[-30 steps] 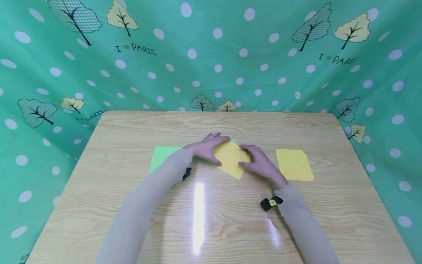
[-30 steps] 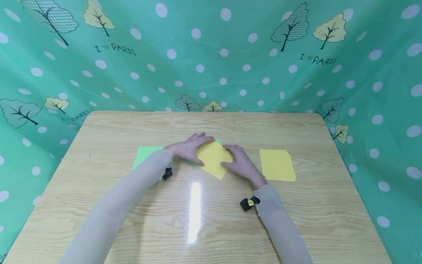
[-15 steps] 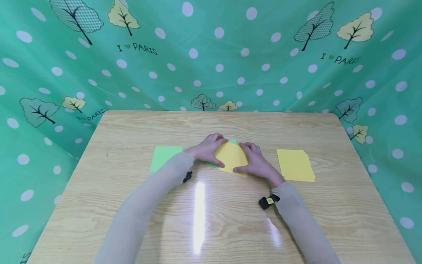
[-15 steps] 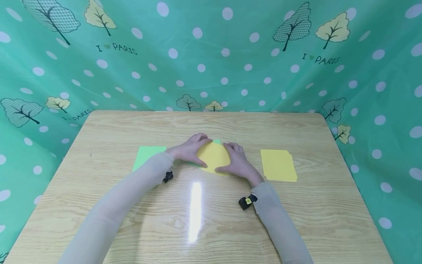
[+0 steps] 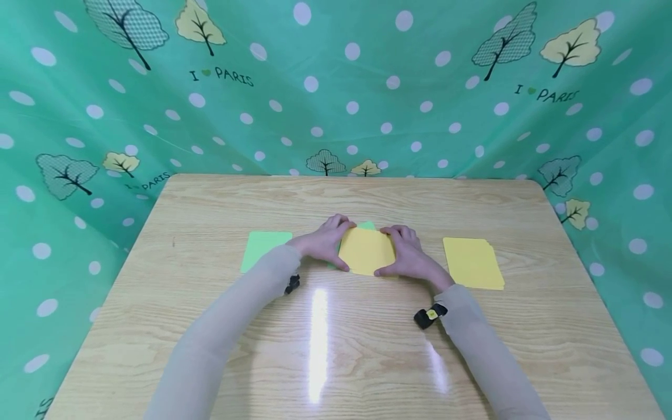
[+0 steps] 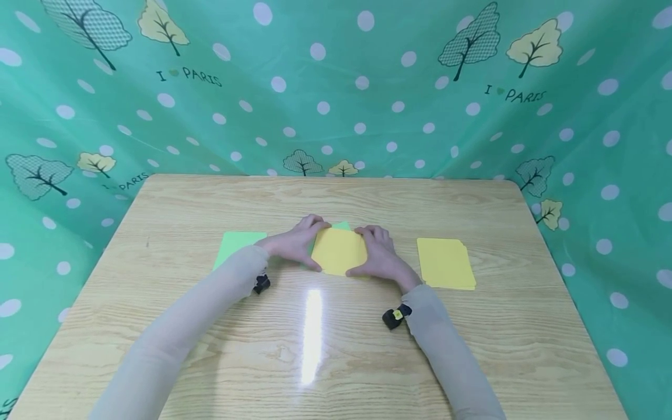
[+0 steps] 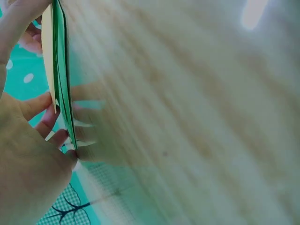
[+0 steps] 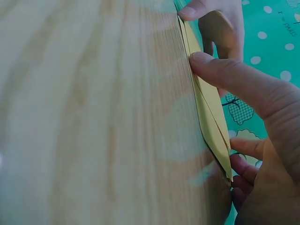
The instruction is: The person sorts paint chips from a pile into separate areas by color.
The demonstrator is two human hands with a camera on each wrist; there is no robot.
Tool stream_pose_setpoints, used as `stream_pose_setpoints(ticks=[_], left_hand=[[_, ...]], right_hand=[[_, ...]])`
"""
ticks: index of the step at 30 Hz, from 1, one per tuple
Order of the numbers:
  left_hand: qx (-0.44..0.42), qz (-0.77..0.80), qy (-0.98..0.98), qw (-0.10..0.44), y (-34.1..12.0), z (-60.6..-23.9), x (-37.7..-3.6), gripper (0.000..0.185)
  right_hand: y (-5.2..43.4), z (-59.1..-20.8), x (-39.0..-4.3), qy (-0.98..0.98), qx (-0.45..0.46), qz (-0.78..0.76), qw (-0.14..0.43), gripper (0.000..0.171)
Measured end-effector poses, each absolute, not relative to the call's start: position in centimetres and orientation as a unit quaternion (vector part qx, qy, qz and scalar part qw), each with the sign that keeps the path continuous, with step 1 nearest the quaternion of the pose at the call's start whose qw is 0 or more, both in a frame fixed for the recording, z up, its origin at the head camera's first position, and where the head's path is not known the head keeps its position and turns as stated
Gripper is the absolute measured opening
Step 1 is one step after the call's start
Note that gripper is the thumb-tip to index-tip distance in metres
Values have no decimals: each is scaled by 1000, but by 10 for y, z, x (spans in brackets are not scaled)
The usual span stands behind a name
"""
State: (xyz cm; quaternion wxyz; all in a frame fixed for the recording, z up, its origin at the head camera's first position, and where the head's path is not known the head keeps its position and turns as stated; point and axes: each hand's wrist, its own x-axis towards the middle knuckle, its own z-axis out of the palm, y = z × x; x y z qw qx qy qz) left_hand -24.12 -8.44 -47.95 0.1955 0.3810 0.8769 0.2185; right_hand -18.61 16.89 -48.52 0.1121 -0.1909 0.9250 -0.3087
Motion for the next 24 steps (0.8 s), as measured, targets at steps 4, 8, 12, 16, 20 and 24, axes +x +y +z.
stream_pose_setpoints(ticks=[4, 8, 12, 16, 20, 24], left_hand=[[376, 240, 874, 193, -87, -481, -241, 106], [371, 275, 866, 190, -90, -480, -240, 105], [372, 313, 854, 185, -92, -477, -238, 105], [365, 331, 851, 182, -94, -476, -236, 107], [359, 343, 850, 176, -94, -475, -235, 109], [355, 358, 847, 169, -92, -472, -233, 110]], right_hand=[[168, -484, -186, 922, -197, -313, 110, 103], [168, -483, -185, 918, -202, -324, 109, 108], [168, -483, -186, 911, -205, -341, 106, 112], [170, -482, -187, 905, -207, -358, 102, 113], [172, -480, -187, 898, -205, -374, 107, 111], [175, -476, -186, 894, -199, -385, 115, 110]])
